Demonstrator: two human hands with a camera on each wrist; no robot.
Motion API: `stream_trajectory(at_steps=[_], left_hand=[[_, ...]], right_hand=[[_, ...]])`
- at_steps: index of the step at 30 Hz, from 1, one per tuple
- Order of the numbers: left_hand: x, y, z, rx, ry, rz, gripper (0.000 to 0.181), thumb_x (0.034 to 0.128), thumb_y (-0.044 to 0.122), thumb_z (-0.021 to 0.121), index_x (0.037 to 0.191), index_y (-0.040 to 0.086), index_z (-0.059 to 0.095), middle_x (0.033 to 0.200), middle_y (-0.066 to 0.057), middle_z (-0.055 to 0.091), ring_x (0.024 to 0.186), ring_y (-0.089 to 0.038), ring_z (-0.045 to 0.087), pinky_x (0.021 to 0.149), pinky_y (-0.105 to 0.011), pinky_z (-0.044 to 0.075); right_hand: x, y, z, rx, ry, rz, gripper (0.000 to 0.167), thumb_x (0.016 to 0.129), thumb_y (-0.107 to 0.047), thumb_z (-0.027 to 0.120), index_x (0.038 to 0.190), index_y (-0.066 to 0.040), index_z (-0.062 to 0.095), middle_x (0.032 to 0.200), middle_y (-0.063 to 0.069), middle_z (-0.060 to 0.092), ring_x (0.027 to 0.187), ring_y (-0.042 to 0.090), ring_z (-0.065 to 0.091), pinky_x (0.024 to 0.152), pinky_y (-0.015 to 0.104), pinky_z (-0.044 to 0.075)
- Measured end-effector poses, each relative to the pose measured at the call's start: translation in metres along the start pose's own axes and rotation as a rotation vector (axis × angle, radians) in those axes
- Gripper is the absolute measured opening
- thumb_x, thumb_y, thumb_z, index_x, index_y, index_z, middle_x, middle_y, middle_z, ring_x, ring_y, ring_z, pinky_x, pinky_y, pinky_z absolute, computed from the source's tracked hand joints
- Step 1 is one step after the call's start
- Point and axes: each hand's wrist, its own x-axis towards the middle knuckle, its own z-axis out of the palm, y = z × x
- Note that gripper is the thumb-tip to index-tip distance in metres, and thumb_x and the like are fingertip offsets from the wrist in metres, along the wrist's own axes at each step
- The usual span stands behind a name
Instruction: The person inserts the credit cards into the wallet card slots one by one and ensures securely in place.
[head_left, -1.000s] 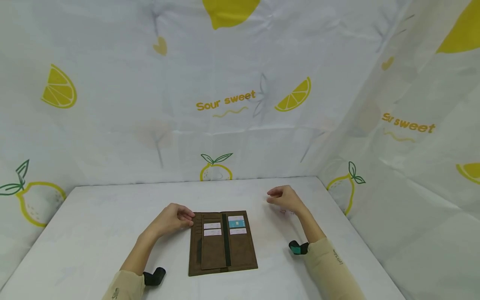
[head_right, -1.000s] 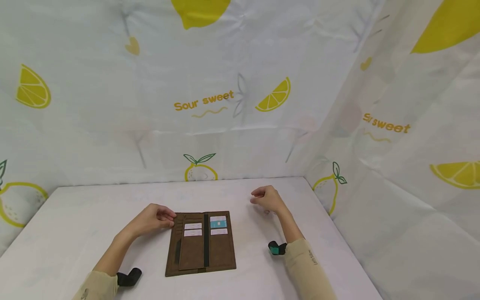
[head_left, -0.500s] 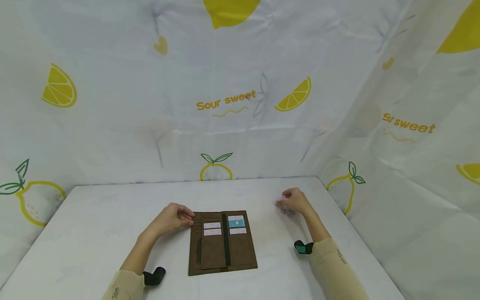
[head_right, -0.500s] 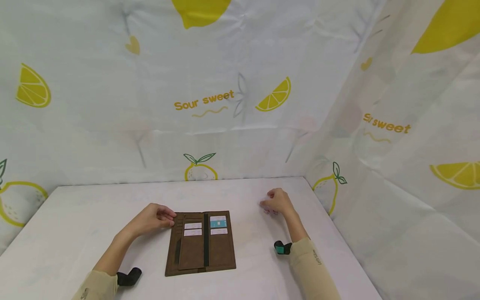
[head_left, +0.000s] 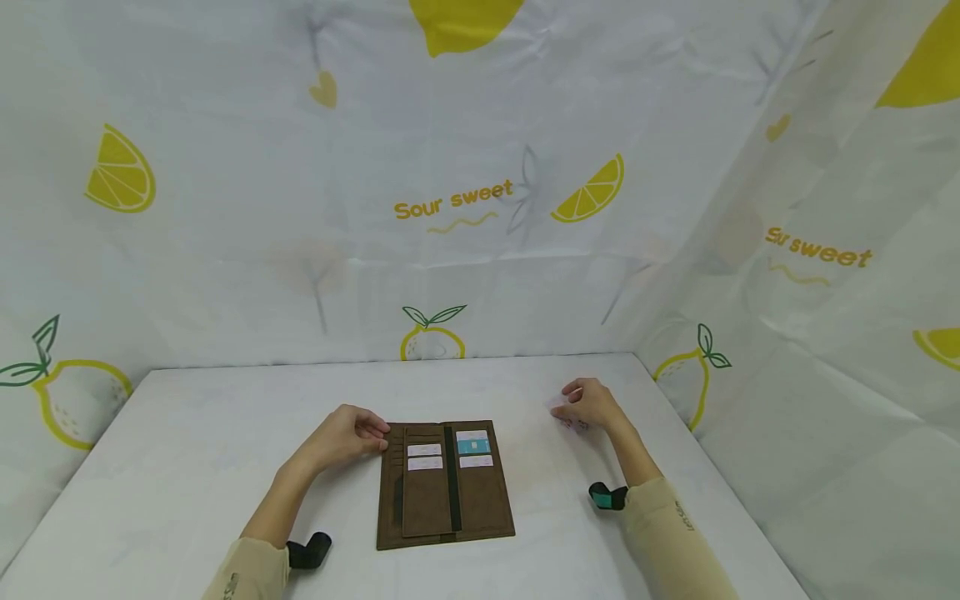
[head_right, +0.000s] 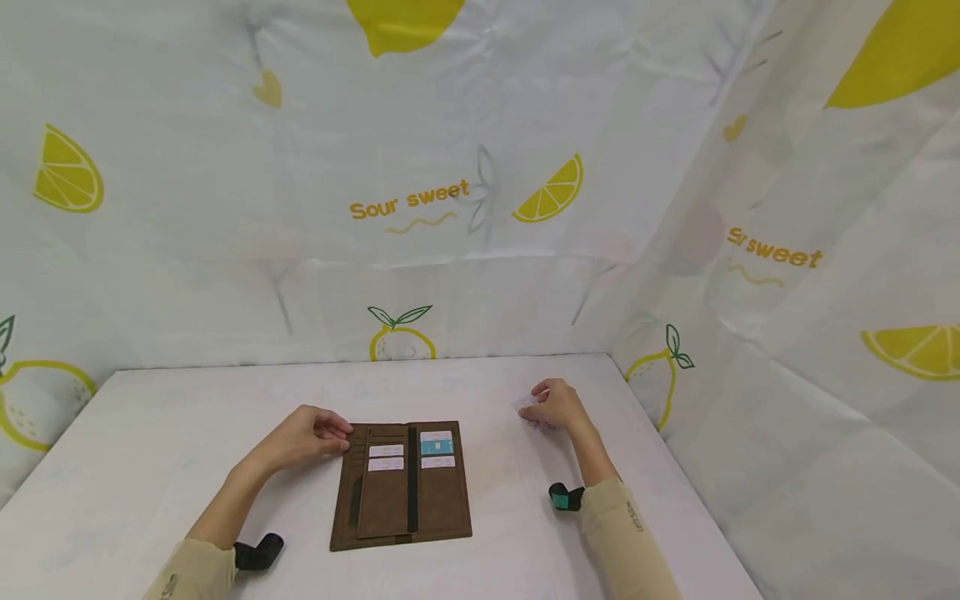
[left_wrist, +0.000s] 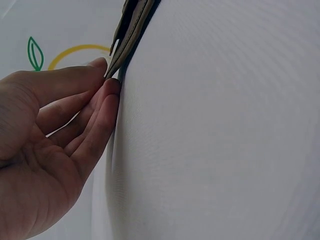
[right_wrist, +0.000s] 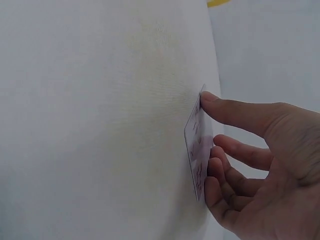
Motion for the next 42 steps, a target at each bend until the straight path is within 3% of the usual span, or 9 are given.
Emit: stream_trajectory(at_steps=[18,23,31,36,39,42], left_hand=[[0.0,0.0,-0.001,-0.01,-0.001,0.002,0.019,0.0919,0.005,0.084,0.106,-0.006,0.078,0.092,-0.009,0.08,0.081,-0.013,0.071,0.071,-0.02,0.055],[0.001,-0.001,-0.001,-0.002,0.001,0.004,0.019,0.0919,0.006,0.084,0.106,-0.006,0.078,0.092,-0.009,0.08,0.08,-0.013,0.07,0.071,-0.02,0.055],[0.001,0.0,-0.001,0.004,0.006,-0.001,0.02,0.0915,0.007,0.085,0.105,-0.006,0.078,0.091,-0.009,0.08,0.08,-0.012,0.07,0.071,-0.02,0.055],[0.002,-0.001,-0.001,0.005,0.004,0.001,0.02,0.0912,0.007,0.085,0.105,-0.006,0.078,0.09,-0.008,0.08,0.079,-0.012,0.07,0.071,-0.02,0.056],[0.002,-0.002,0.0,0.008,0.003,0.003,0.02,0.0906,0.007,0.086,0.105,-0.006,0.078,0.09,-0.008,0.079,0.079,-0.012,0.07,0.071,-0.02,0.056],[0.002,-0.002,0.0,0.011,0.004,0.003,0.02,0.0903,0.007,0.086,0.105,-0.006,0.078,0.09,-0.008,0.08,0.079,-0.011,0.07,0.071,-0.02,0.056]], right_hand=[[0.003,-0.002,-0.006,-0.034,-0.079,0.038,0.066,0.087,-0.028,0.092,0.134,0.008,0.062,0.131,0.032,0.069,0.111,0.039,0.071,0.09,0.048,0.06],[0.003,0.001,-0.006,-0.017,-0.086,0.037,0.064,0.088,-0.028,0.092,0.133,0.006,0.062,0.128,0.031,0.069,0.106,0.035,0.069,0.084,0.042,0.058],[0.0,0.002,-0.01,0.057,-0.063,-0.029,0.044,0.095,-0.018,0.083,0.126,0.006,0.063,0.109,0.024,0.073,0.084,0.021,0.066,0.07,0.031,0.054],[0.001,0.001,-0.013,0.116,-0.074,-0.084,0.039,0.099,-0.011,0.076,0.132,0.007,0.064,0.093,0.017,0.068,0.077,0.018,0.057,0.065,0.03,0.047],[0.003,-0.001,-0.014,0.104,-0.07,-0.151,0.035,0.1,-0.009,0.072,0.132,0.004,0.068,0.104,0.02,0.069,0.086,0.021,0.058,0.069,0.03,0.045],[0.006,-0.009,-0.014,0.08,-0.063,-0.219,0.031,0.101,-0.01,0.07,0.13,0.002,0.072,0.125,0.026,0.07,0.096,0.025,0.059,0.073,0.03,0.045]])
